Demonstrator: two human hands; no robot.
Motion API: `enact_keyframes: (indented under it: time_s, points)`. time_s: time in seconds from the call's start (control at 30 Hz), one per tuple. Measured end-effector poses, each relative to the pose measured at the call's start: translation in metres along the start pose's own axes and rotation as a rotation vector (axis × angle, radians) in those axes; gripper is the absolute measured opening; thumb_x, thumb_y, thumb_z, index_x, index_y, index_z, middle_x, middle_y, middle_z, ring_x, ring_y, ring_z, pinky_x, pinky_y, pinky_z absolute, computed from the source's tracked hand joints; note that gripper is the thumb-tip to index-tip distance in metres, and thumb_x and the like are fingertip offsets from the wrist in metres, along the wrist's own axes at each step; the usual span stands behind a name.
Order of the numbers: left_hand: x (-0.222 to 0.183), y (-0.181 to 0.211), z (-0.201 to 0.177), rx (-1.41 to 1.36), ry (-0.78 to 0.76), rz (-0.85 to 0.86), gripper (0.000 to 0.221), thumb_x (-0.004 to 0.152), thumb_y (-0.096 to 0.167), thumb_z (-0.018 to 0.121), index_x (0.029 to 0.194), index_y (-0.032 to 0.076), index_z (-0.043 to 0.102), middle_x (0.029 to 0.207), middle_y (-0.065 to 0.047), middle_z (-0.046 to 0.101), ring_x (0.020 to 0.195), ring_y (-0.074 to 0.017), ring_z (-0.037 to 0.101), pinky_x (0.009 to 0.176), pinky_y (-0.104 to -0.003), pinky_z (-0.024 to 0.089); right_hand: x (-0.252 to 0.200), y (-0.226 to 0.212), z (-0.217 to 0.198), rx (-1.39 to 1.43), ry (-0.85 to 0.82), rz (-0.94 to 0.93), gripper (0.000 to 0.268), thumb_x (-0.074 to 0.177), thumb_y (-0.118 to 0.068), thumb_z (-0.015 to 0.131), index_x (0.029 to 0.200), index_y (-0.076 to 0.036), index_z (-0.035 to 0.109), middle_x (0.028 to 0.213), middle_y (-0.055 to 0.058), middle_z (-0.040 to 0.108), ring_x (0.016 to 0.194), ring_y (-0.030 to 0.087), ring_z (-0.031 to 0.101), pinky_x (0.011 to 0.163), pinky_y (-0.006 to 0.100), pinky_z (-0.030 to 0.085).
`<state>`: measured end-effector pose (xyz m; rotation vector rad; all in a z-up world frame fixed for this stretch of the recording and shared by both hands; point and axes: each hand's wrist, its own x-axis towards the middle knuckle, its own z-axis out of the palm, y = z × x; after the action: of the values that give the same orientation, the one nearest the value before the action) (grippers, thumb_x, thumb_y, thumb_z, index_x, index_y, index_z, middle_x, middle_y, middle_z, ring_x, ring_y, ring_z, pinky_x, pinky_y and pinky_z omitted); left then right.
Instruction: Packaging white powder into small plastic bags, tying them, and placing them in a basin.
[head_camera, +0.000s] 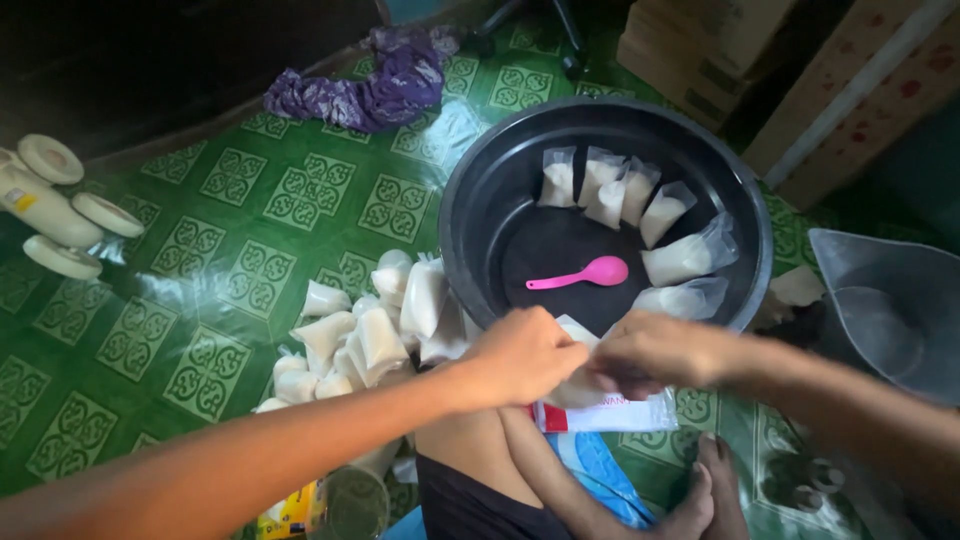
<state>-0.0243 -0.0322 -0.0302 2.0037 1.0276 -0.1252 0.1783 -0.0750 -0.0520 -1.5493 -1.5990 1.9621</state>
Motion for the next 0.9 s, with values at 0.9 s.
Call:
enact_keyframes:
  time_s: [0.9]
  points:
    - [-0.083,0.039,-0.055,0.154,0.461,0.827,0.014,0.077,0.007,0.061,0.066,0.008,0.052,0.056,-0.002,0.059,0.041,-0.0244,0.048,0.042,-0.032,0.037,-0.039,-0.049,0.005,-1.263,0.893,-1.190,0.005,0.081,-0.017,0.067,0.083,-0.013,0.065,0.078,0.001,0.060,0.071,0.017,0.055,0.065,0.034,0.044]
